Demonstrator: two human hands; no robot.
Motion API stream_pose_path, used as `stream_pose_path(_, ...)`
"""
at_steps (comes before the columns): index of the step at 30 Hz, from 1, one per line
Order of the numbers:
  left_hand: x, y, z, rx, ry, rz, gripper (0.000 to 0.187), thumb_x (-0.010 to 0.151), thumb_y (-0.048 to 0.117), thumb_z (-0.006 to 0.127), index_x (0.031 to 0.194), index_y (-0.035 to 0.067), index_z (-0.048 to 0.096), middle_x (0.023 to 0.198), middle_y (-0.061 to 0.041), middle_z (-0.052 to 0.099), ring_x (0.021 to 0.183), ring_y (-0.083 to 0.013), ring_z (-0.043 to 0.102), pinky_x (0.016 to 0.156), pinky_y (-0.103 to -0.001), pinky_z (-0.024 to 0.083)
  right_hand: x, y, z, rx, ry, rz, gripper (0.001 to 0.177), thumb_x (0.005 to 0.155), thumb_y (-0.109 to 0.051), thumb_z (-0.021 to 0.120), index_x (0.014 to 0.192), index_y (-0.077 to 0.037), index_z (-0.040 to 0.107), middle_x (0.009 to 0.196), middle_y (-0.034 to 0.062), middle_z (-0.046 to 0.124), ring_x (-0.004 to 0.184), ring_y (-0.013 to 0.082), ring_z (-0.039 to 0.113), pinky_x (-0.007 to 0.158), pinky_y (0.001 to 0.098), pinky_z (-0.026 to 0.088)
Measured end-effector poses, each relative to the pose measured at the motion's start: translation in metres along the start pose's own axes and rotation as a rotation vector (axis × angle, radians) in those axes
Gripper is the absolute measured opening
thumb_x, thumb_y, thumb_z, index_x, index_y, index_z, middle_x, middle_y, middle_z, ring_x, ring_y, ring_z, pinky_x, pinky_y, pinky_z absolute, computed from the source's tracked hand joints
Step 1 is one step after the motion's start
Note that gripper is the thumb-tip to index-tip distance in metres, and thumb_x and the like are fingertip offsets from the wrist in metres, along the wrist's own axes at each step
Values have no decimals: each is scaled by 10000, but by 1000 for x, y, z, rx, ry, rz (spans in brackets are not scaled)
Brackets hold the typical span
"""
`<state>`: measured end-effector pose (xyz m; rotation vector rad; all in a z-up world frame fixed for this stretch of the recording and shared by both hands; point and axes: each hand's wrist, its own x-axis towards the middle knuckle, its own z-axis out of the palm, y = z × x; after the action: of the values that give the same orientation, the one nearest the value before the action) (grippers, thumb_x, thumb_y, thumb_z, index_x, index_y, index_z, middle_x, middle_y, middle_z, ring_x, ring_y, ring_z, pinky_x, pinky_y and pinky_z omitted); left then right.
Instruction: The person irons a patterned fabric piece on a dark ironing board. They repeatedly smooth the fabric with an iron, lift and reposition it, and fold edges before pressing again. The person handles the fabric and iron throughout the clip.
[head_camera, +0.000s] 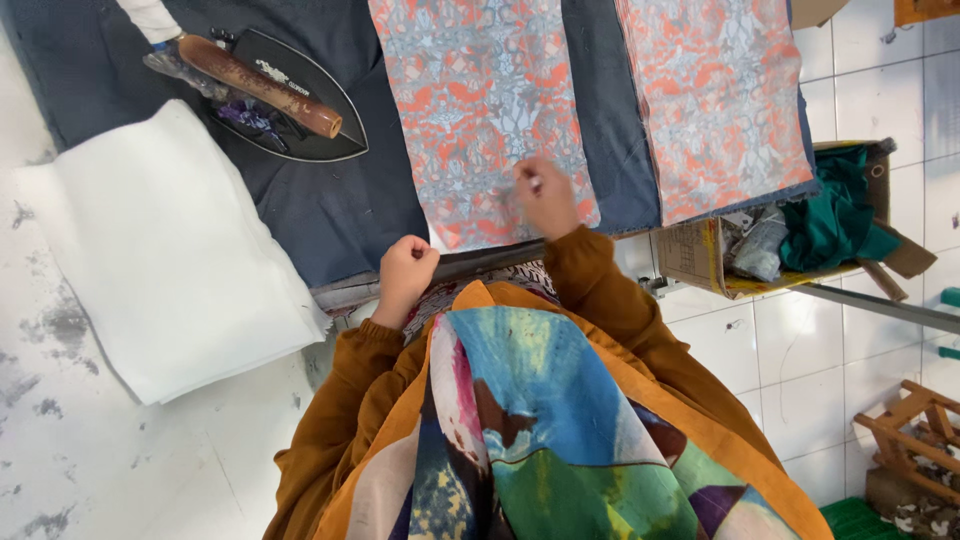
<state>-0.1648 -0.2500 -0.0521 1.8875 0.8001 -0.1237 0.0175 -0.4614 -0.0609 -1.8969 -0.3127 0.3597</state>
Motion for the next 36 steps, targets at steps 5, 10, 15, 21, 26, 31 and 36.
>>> stream_pose_path(5,-11,-3,-2,-221,-43,24,105,877,112,681,875,8,663,744,-50,727,673,-109,704,636,-272,541,76,46,-64,-467,244,28,556,830,-220,837,1206,53,531,1001,173,614,827,297,656,710,400,541)
stream_pose_path(10,-25,22,6,-149,63,120,89,873,80,672,891,0,636,688,-71,665,605,-116,599,584,-289,489,99,37,-57,-411,10,181,340,953,-203,795,932,64,587,836,184,548,760,314,545,697,405,449)
stream_pose_path(15,-13,50,5,-128,136,165,82,872,84,657,884,16,612,664,-82,652,584,-115,597,556,-298,481,109,-4,-71,-206,220,-243,142,952,-112,728,980,10,660,864,133,569,742,283,571,675,394,458)
stream_pose_path(21,44,79,4,216,178,356,93,944,127,685,945,36,705,785,-168,707,725,-348,700,641,-417,529,176,-15,-71,-350,188,-222,244,990,-154,739,1166,-16,641,1078,169,617,973,354,611,830,433,493)
stream_pose_path(26,76,100,-126,786,525,706,417,950,-12,610,1354,77,660,1338,-143,651,1182,-365,583,1004,-495,456,134,4,-72,-531,211,-458,535,948,-165,762,1407,14,552,1392,226,502,1255,445,471,1050,543,381)
stream_pose_path(31,161,109,-192,1179,312,926,244,824,83,738,1066,77,710,1182,-107,686,1292,-298,597,1203,-509,412,59,30,-76,-628,80,-392,235,914,-71,739,1148,-89,738,1244,96,642,1200,352,556,1008,471,458)
stream_pose_path(36,204,144,-177,1257,31,936,258,838,308,815,930,104,687,878,-75,729,951,-280,689,908,-438,502,51,43,-84,-473,88,-498,196,903,-42,730,1098,-27,719,1221,111,703,1145,348,646,988,464,498)
